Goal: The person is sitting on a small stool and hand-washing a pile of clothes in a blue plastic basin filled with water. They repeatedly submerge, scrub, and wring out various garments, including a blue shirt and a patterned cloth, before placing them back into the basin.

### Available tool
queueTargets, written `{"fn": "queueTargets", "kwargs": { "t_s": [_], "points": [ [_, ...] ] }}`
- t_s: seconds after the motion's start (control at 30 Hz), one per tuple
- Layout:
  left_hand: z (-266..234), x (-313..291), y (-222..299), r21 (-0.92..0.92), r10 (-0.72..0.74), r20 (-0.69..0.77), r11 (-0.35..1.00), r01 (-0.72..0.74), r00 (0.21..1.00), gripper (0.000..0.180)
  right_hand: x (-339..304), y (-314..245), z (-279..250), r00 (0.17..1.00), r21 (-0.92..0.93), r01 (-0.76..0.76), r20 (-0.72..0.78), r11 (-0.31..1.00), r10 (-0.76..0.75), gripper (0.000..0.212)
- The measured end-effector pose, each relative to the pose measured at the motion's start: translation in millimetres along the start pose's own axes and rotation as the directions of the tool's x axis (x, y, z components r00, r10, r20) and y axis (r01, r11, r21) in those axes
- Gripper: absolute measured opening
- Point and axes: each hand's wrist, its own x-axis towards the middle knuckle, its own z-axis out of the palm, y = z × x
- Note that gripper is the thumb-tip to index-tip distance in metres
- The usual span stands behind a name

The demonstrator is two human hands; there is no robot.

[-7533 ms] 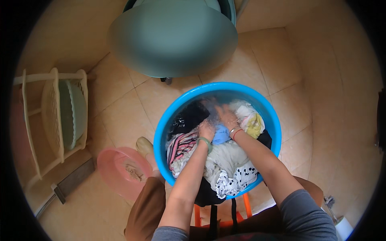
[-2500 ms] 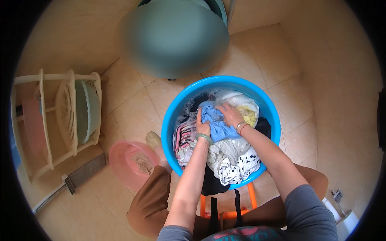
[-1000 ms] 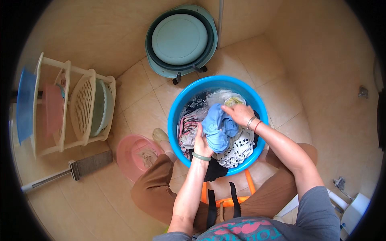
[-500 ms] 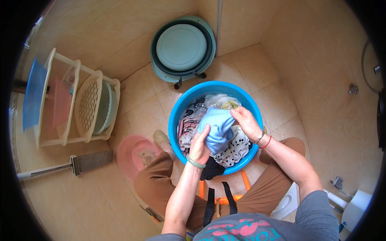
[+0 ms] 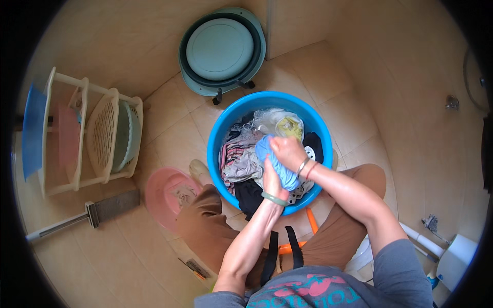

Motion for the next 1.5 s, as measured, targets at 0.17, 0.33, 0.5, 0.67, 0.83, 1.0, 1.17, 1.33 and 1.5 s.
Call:
{"fn": "queueTargets", "kwargs": {
  "t_s": [0.17, 0.33, 0.5, 0.67, 0.83, 1.0, 1.17, 1.33, 1.5],
  "points": [
    [-18.4, 1.6, 2.5, -0.074, 0.077, -0.020, 0.994, -0.078, 0.997, 0.040, -32.7, -61.7, 2.1, 0.935, -0.001, 0.352, 0.036, 0.936, -0.352, 0.016],
    [-7.6, 18.0, 3.5, -0.028, 0.070, -0.029, 0.997, -0.071, 0.997, 0.040, 3.6, 17.9, 19.5, 0.996, -0.188, -0.030, 0.079, 0.982, 0.045, 0.022],
    [-68.7, 43.4, 5.1, -0.056, 0.100, 0.001, 0.993, -0.100, 0.995, 0.041, -15.2, -27.3, 24.5, 0.973, 0.019, 0.232, -0.017, 0.972, -0.232, 0.017],
    [-30.4, 46.7, -10.4, 0.019, -0.028, 0.081, 0.999, 0.026, 0.996, 0.036, -19.2, 15.7, 26.8, 0.998, -0.020, 0.028, 0.063, 0.999, -0.027, 0.011],
    [-53.5, 72.4, -36.7, 0.163, 0.176, 0.047, 0.970, -0.182, 0.983, 0.030, -22.1, 17.1, 7.0, 0.985, -0.103, 0.163, -0.029, 0.981, -0.167, 0.013],
    [-13.7, 43.6, -7.0, 0.095, 0.152, -0.023, 0.984, -0.150, 0.988, 0.032, -15.0, 17.4, 1.3, 0.969, -0.136, 0.246, -0.002, 0.960, -0.249, 0.007],
    [10.0, 9.3, 22.9, 0.174, 0.055, 0.070, 0.982, -0.066, 0.996, 0.041, -3.8, 53.8, 4.1, 0.896, 0.573, -0.370, 0.013, 0.731, 0.443, 0.046],
    [-14.9, -0.8, 53.5, 0.313, 0.134, 0.177, 0.932, -0.185, 0.975, 0.040, 0.5, 28.3, -16.4, 0.477, 0.466, -0.866, 0.664, 0.180, 0.576, 0.069],
    [-32.9, 2.6, 67.2, 0.279, 0.217, 0.248, 0.917, -0.284, 0.944, 0.041, 13.1, 22.2, -6.3, 0.734, 0.721, -0.654, 0.529, 0.230, 0.427, 0.033]
  ]
}}
